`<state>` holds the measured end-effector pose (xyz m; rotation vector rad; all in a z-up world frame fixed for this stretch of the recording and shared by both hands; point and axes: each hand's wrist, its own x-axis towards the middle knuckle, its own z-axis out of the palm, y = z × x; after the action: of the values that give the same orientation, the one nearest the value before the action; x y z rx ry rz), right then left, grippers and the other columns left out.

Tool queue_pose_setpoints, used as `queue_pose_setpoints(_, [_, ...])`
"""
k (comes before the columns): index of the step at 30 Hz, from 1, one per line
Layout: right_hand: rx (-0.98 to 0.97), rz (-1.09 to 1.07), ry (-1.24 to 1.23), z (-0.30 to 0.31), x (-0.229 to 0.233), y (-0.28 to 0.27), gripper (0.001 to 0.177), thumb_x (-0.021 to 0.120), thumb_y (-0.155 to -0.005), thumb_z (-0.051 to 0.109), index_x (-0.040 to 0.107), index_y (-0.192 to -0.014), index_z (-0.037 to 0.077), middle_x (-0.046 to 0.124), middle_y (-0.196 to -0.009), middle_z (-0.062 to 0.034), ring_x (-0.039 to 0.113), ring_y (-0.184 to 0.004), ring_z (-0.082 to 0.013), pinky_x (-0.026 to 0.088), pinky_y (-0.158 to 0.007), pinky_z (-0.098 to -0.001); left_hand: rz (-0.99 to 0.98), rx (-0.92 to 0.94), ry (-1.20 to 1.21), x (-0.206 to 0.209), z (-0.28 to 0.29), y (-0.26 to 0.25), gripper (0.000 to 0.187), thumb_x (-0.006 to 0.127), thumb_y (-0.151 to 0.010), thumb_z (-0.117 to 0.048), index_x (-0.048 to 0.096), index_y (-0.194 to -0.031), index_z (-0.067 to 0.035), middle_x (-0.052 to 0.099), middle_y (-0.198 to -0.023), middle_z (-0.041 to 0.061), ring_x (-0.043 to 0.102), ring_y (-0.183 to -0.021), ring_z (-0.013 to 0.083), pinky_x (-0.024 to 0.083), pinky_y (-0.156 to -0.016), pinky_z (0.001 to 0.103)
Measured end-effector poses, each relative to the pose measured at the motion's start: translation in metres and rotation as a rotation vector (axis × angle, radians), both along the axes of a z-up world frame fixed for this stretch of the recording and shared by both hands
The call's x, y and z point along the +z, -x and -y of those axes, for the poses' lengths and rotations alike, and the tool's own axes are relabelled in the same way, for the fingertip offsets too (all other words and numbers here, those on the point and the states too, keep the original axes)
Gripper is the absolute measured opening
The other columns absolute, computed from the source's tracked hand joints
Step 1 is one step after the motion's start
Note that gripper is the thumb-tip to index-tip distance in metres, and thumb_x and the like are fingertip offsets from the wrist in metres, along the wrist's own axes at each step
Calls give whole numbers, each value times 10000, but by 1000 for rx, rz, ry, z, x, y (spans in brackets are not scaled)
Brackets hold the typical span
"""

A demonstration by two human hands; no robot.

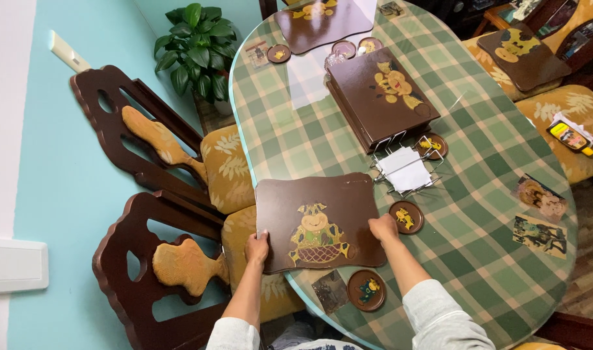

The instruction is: Arranging and placing cow-themed placemats and coasters on a dining table and chairs.

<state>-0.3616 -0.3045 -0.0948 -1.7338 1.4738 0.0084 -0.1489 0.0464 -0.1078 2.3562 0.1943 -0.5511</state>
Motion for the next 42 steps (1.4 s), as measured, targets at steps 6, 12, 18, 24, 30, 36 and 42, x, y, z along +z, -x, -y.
queue_pose_setpoints(6, [25,-7,49,8,-1,11,674,713,-786,234,570,-1395,-17,622,-1364,-241,579,-1285,-382,479,-1038,-431,-44,-72,72,25,-4,-1,650,534,-962,-618,745,-1001,-4,726,-1063,234,669,-1029,403,491,-928,474])
queue_pose_setpoints(12, [-60,327,-195,29,-62,26,644,686,-845,116,503,-1453,13,644,-1409,-120,580,-1303,-267,447,-1069,-390,149,39,161,-17,-9,-9,618,519,-991,-561,677,-831,15,683,-805,232,646,-773,391,493,-761,487])
queue_pose_setpoints(18, [-79,527,-469,14,-26,30,549,644,-944,174,551,-1469,44,646,-1348,-84,603,-1216,-182,477,-1009,-343,150,145,397,-20,-30,-15,544,612,-995,-475,667,-805,31,606,-701,108,509,-680,213,467,-666,406])
queue_pose_setpoints(24, [30,748,-484,-6,43,47,473,636,-978,161,605,-1409,-32,699,-1296,-119,649,-1149,-189,502,-981,-310,107,149,653,-22,-44,-16,528,622,-1052,-420,648,-830,59,546,-749,26,448,-708,156,401,-650,352])
queue_pose_setpoints(30, [52,1100,-652,-29,112,81,507,651,-950,132,545,-1426,-6,683,-1294,-98,661,-1123,-170,518,-979,-313,-22,205,867,57,-28,17,408,560,-1049,-342,707,-1009,36,732,-918,57,626,-781,146,501,-730,318])
queue_pose_setpoints(36, [-44,1226,-577,-35,149,111,495,617,-967,117,543,-1436,-22,667,-1309,-145,657,-1139,-225,518,-989,-350,-214,-63,1243,118,-34,35,348,639,-983,-160,650,-1266,41,726,-1148,86,679,-1003,181,528,-894,303])
queue_pose_setpoints(42, [-145,1359,-577,-58,188,128,502,601,-982,128,527,-1455,-20,648,-1340,-134,634,-1194,-217,492,-1020,-345,-301,32,1548,174,-29,66,531,596,-935,-30,510,-1454,35,653,-1304,136,652,-1143,235,507,-1002,357])
